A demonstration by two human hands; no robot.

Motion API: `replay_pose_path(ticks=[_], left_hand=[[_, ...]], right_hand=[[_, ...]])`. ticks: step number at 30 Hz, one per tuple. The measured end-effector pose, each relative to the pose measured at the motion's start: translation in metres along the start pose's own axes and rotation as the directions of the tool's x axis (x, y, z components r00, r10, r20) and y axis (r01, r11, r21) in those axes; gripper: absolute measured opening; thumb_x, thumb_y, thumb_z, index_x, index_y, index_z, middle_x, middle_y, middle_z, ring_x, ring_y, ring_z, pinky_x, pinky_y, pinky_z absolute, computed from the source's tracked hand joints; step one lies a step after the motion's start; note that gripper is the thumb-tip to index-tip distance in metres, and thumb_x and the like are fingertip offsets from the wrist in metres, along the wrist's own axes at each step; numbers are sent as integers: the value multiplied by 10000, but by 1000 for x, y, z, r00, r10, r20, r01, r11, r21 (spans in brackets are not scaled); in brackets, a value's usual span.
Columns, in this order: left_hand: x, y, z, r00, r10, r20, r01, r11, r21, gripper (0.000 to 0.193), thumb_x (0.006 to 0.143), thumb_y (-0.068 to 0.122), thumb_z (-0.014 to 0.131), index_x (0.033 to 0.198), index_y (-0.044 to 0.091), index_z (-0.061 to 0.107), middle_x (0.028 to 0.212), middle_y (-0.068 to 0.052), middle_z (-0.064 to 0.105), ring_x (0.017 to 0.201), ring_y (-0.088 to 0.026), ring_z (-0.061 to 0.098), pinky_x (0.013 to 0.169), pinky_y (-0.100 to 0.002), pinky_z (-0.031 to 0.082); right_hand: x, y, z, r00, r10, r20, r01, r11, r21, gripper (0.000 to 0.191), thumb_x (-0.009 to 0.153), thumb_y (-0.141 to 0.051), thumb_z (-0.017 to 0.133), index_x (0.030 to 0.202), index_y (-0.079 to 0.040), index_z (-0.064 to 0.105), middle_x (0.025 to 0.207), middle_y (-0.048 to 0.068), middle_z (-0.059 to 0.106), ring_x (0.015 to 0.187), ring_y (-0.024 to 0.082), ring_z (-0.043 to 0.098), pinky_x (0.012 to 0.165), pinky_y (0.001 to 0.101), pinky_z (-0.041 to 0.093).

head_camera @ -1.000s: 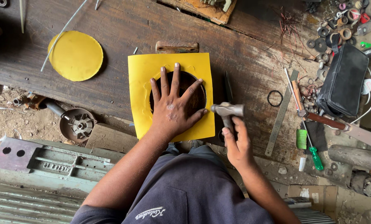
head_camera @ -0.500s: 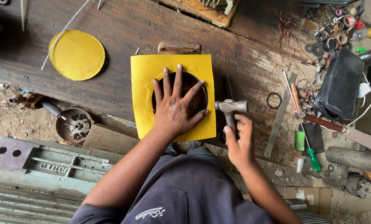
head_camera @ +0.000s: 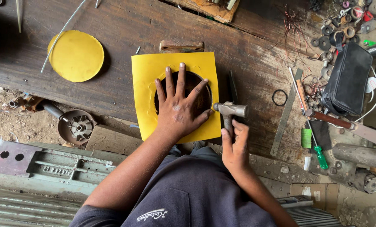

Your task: The person hammers a yellow gasket material around the circular opening of a metal housing to shape it, then uses scissors to trim the excess material around the edge. The shaped gasket remains on the housing at the end.

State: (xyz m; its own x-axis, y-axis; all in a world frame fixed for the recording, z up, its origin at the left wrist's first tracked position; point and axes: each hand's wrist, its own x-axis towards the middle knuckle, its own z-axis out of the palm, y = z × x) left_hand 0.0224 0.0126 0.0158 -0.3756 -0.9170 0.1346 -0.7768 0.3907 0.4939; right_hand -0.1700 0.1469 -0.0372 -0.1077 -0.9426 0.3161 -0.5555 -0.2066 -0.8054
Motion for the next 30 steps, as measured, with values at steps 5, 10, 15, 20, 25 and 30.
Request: replay_pose_path(ticks=[5, 10, 15, 20, 25, 30], left_hand=[[1, 0, 2, 1000, 2, 13, -2, 1000, 7, 825, 768, 650, 730, 1504, 359, 496, 1662, -252, 137, 1505, -576, 76, 1142, -788, 62], [1, 0, 3, 1000, 15, -19, -15, 1000, -7, 826, 783, 649, 736, 1515, 351, 496, 1672, -253, 143, 1515, -575, 85, 1152, -784, 70], [1, 2, 2, 1000, 9, -8, -9, 1000, -12, 834, 765, 640, 747, 1506, 348, 499, 1665, -252, 149, 1508, -578, 94, 1146, -788, 80], [1, 3, 1, 1000, 6, -5, -6, 1000, -27, 838, 760, 634, 754, 1505, 347, 501, 1663, -250, 151, 1503, -582, 97, 1139, -792, 90], [0, 3, 1, 1000, 13, -10, -13, 1000, -19, 835, 762, 638, 752, 1503, 346, 504, 1666, -250, 151, 1505, -580, 95, 1143, -790, 90], [0, 3, 1, 1000, 11, -9, -11, 1000, -26, 834, 764, 641, 748, 1504, 348, 501, 1665, -253, 149, 1511, -575, 92, 1146, -788, 87]], right_hand=[[-1, 3, -1, 995, 101, -12, -101, 994, 37, 325, 1066, -21, 551, 1339, 25, 380, 924, 99, 607, 700, 88, 538, 612, 236, 454], [-1, 5, -3, 986, 162, -33, -160, 985, 65, 324, 1053, -19, 553, 1329, 19, 388, 892, 82, 603, 655, 80, 525, 560, 230, 442], [-2, 5, -2, 989, 124, -82, -118, 990, 81, 346, 1046, -26, 553, 1339, 14, 372, 885, 67, 601, 631, 66, 518, 544, 216, 439], [-4, 3, -3, 981, 192, -37, -187, 975, 123, 338, 1051, -14, 547, 1340, 12, 372, 890, 66, 592, 636, 70, 511, 551, 221, 440], [-3, 6, -7, 971, 237, -22, -231, 960, 160, 345, 1041, -1, 557, 1335, 11, 378, 898, 76, 599, 633, 74, 507, 546, 223, 441], [-1, 10, -9, 965, 262, 4, -257, 942, 217, 353, 1044, 3, 565, 1350, 4, 390, 903, 86, 588, 637, 85, 506, 554, 230, 437]])
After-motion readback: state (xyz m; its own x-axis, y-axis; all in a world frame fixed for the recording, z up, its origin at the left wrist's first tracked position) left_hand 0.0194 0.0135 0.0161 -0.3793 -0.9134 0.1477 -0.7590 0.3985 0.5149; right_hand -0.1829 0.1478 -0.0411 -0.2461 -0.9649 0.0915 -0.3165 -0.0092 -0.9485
